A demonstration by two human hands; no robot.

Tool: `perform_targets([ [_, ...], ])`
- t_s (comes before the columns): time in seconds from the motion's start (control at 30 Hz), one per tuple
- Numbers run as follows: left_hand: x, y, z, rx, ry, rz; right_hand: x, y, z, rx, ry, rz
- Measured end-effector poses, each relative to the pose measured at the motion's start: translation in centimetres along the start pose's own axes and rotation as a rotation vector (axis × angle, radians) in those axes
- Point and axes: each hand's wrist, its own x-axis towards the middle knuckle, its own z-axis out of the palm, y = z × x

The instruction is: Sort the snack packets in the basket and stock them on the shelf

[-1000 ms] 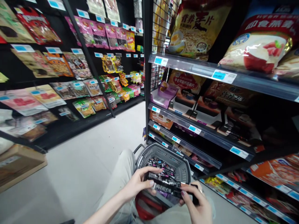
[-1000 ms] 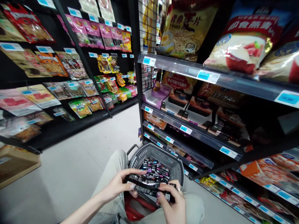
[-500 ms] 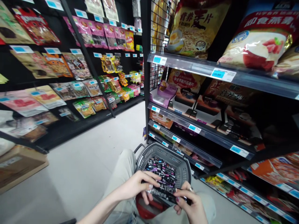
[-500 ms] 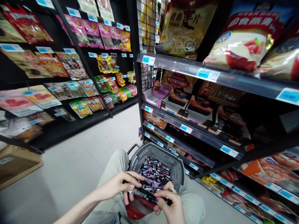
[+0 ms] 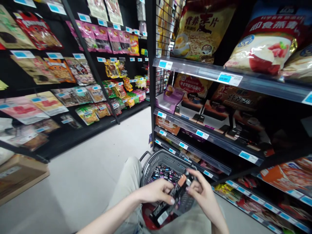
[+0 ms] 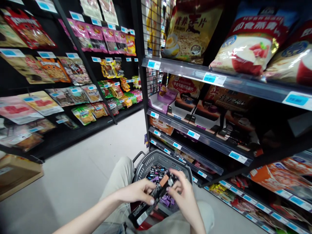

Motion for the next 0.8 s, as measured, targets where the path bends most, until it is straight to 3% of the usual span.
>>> perform_targets([
  [0.07, 0.9, -0.6, 0.7, -0.114, 0.096, 0.043, 0.0, 0.9, 0.5, -0.124, 0.263, -0.022],
  [0.13, 1.7, -1.1, 1.0, -0.247, 0.253, 0.121, -0.6, 1.9, 1.8, -0.275, 0.382, -0.079],
  [0.23, 2.2, -1.5, 1.4, -0.436, 0.428, 0.213, -2.0, 2.8, 4.1, -0.477, 0.307, -0.223],
  [0.33, 2.1, -1.7, 1.8, -0.551, 0.486, 0.266, -2.6, 3.2, 5.5, -0.61, 0.309, -0.324],
  [0.43, 1.8, -1.9, 2.0, -0.588, 0.487, 0.264, -2.5, 3.6, 5.3, -0.705, 0.32, -0.413],
  [0.67, 1.5, -2.5, 1.6, -0.439, 0.399, 0.231, -3.0, 5.3, 3.8, -1.126, 0.159, -0.62],
  [0.8, 1.7, -3.0, 1.7, -0.417, 0.398, 0.291, -3.2, 5.5, 3.7, -1.129, 0.124, -0.658],
])
